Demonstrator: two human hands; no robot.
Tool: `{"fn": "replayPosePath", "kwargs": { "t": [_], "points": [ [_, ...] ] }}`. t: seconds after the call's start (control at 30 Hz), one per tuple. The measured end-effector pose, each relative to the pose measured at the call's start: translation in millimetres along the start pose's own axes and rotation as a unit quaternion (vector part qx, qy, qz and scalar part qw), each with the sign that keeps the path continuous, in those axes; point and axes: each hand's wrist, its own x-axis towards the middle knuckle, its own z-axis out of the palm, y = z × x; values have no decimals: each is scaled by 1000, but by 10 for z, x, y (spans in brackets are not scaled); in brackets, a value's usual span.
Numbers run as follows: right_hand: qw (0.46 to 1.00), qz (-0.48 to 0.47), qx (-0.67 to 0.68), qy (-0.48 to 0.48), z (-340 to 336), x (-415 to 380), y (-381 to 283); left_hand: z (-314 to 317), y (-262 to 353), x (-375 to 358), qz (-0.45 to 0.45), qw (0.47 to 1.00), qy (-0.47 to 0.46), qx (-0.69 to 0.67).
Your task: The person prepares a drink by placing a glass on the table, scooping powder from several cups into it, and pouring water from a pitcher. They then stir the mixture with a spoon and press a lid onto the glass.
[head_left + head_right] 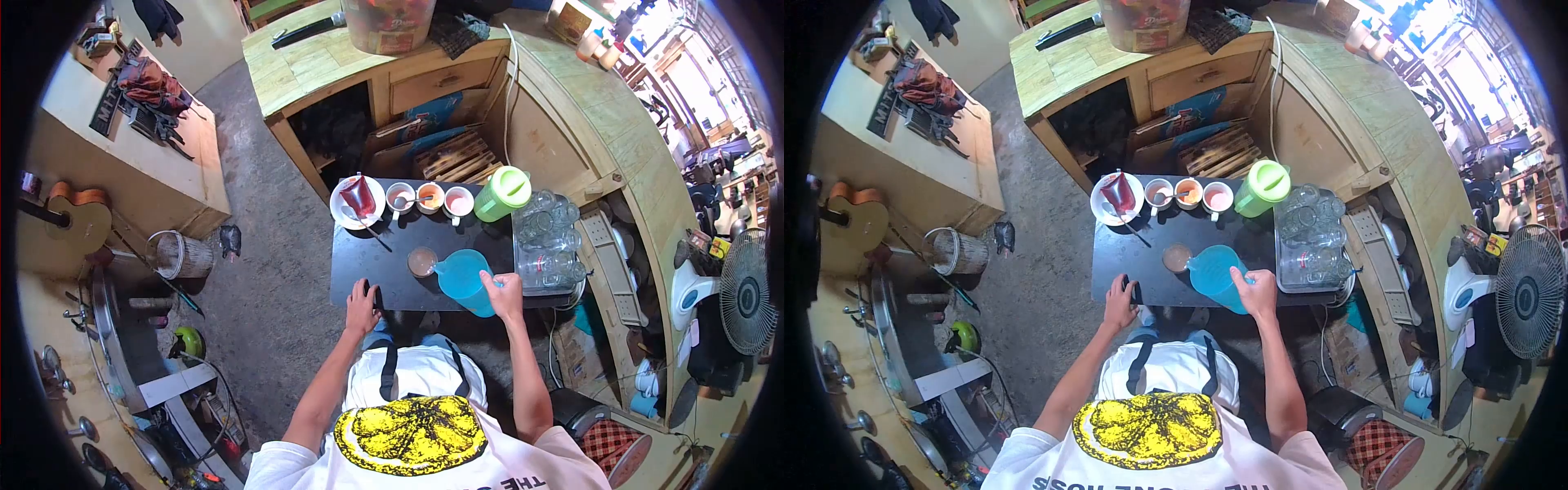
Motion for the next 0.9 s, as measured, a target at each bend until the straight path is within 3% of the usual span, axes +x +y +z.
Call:
{"fn": "replayPosePath", "kwargs": {
  "t": [0.9],
  "points": [
    [1000, -4, -30, 1, -85, 20, -172, 15, -6, -10, 2, 1000, 10, 2]
  ]
}}
